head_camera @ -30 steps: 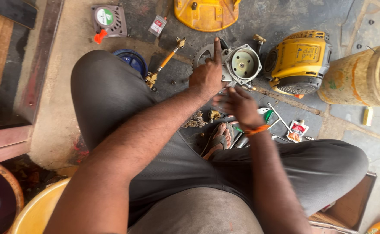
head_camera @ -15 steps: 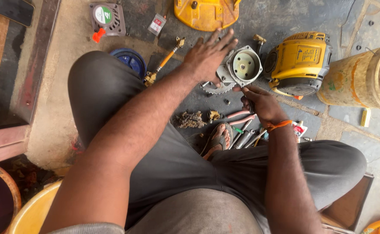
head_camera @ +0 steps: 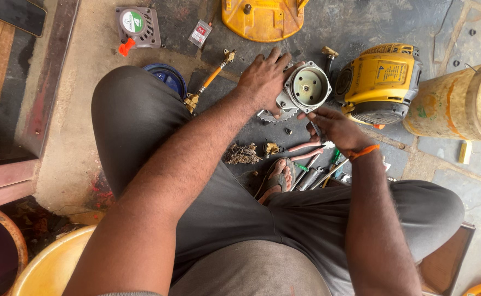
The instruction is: The person sits on the floor and uses a wrench to tighten bolts on a small engine cylinder head. They then use a rag to wipe the surface of the cylinder head and inspect the part.
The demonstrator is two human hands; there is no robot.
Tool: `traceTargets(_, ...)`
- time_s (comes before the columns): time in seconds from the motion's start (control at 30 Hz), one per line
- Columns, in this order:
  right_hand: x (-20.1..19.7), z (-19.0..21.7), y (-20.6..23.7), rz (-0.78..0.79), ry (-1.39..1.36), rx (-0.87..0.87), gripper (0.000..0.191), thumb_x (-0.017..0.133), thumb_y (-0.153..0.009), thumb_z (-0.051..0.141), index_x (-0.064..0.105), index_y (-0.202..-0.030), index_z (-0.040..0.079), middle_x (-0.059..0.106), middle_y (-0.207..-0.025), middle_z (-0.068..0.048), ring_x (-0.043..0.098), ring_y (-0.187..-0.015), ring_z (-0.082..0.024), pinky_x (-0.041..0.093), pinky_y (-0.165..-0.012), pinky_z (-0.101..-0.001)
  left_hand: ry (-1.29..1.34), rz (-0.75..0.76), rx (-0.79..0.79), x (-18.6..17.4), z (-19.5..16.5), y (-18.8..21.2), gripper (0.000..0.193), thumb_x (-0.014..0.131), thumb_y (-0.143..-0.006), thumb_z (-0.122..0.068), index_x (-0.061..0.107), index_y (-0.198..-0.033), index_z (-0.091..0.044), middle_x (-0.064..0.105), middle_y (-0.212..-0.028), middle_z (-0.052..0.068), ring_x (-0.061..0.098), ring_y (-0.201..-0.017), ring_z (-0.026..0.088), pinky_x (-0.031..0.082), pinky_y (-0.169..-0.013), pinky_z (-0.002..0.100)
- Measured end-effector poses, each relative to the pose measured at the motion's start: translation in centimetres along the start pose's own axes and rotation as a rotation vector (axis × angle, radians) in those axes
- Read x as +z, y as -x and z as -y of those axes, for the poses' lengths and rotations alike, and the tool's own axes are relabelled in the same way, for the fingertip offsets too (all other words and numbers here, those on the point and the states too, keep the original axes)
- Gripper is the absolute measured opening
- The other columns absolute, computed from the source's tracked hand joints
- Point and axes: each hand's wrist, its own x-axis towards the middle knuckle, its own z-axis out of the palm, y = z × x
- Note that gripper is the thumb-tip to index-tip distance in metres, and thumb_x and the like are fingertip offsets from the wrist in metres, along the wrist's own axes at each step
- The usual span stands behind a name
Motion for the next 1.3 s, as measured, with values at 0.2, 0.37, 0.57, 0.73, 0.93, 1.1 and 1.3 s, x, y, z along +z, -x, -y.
traceTargets(0.2, 1.0, 0.0, 0.1, 0.011, -0.046, 0.011, 0.030, 0.053, -0.105, 0.027, 0.067, -0.116, 0.004, 0.067, -0.088, -0.001, 0.065, -0.077, -0.011, 0.053, -0.069, -0.0292, -0.007, -0.027, -0.003, -0.2, 0.0, 0.4, 0.121, 0.081, -0.057, -0.088, 0.065, -0.124, 0.011, 0.028, -0.159, 0.022, 0.023, -0.143, 0.045, 0.043, -0.110, 0.059)
traceTargets(0.37, 2.6, -2.0, -1.1, -0.043, -0.382, 0.003, 0.024, 0.048, -0.108, 0.020, 0.063, -0.111, 0.002, 0.058, -0.079, -0.005, 0.053, -0.066, -0.014, 0.052, -0.065, -0.0337, -0.007, -0.046, -0.026, -0.5, -0.1, 0.5, 0.120, 0.082, -0.058, -0.086, 0.063, -0.126, 0.011, 0.036, -0.150, 0.018, 0.030, -0.138, 0.042, 0.051, -0.102, 0.054)
traceTargets(0.57, 8.8, -3.7, -3.7, -0.337, -1.013, -0.149, 0.014, 0.050, -0.108, 0.020, 0.053, -0.098, 0.009, 0.050, -0.071, -0.003, 0.041, -0.056, -0.013, 0.040, -0.053, -0.0315, 0.067, -0.100, -0.113, 0.4, -1.5, 0.1, 0.101, 0.086, -0.068, -0.063, 0.057, -0.136, 0.006, 0.043, -0.145, 0.020, 0.041, -0.128, 0.038, 0.057, -0.094, 0.045)
traceTargets(0.73, 12.3, -2.3, -4.5, -0.653, -1.157, -0.034, 0.017, 0.049, -0.106, 0.024, 0.051, -0.096, 0.010, 0.050, -0.070, -0.003, 0.045, -0.056, -0.015, 0.043, -0.054, -0.0341, -0.047, -0.201, -0.164, 1.2, -2.9, 0.2, 0.069, 0.082, -0.088, -0.035, 0.054, -0.138, 0.002, 0.045, -0.152, 0.022, 0.044, -0.131, 0.036, 0.059, -0.094, 0.041)
traceTargets(0.93, 6.5, -4.0, 0.4, -0.343, -0.657, 0.027, 0.018, 0.053, -0.105, 0.023, 0.061, -0.111, 0.009, 0.063, -0.083, -0.003, 0.057, -0.068, -0.014, 0.051, -0.065, -0.0304, 0.175, -0.102, -0.113, -0.6, -2.6, 1.5, 0.125, 0.084, -0.069, -0.071, 0.026, -0.157, -0.002, 0.037, -0.145, 0.026, 0.037, -0.130, 0.043, 0.055, -0.096, 0.051)
traceTargets(1.1, -0.1, -4.5, 0.0, -0.237, -0.105, -0.096, 0.023, 0.058, -0.107, 0.023, 0.072, -0.112, 0.005, 0.061, -0.083, -0.003, 0.053, -0.071, -0.011, 0.044, -0.066, -0.0264, 0.153, -0.061, -0.110, -0.9, -2.6, 1.6, 0.123, 0.084, -0.070, -0.074, 0.031, -0.150, 0.003, 0.034, -0.152, 0.026, 0.032, -0.140, 0.047, 0.052, -0.104, 0.056)
traceTargets(1.3, -3.0, -3.6, -2.1, -0.107, 0.090, -0.029, 0.025, 0.057, -0.104, 0.024, 0.073, -0.113, 0.007, 0.064, -0.082, 0.001, 0.055, -0.074, -0.008, 0.048, -0.070, -0.0264, 0.217, -0.131, -0.107, 0.3, -2.7, 1.3, 0.135, 0.088, -0.065, -0.072, 0.021, -0.158, -0.001, 0.032, -0.151, 0.027, 0.030, -0.139, 0.049, 0.048, -0.106, 0.059)
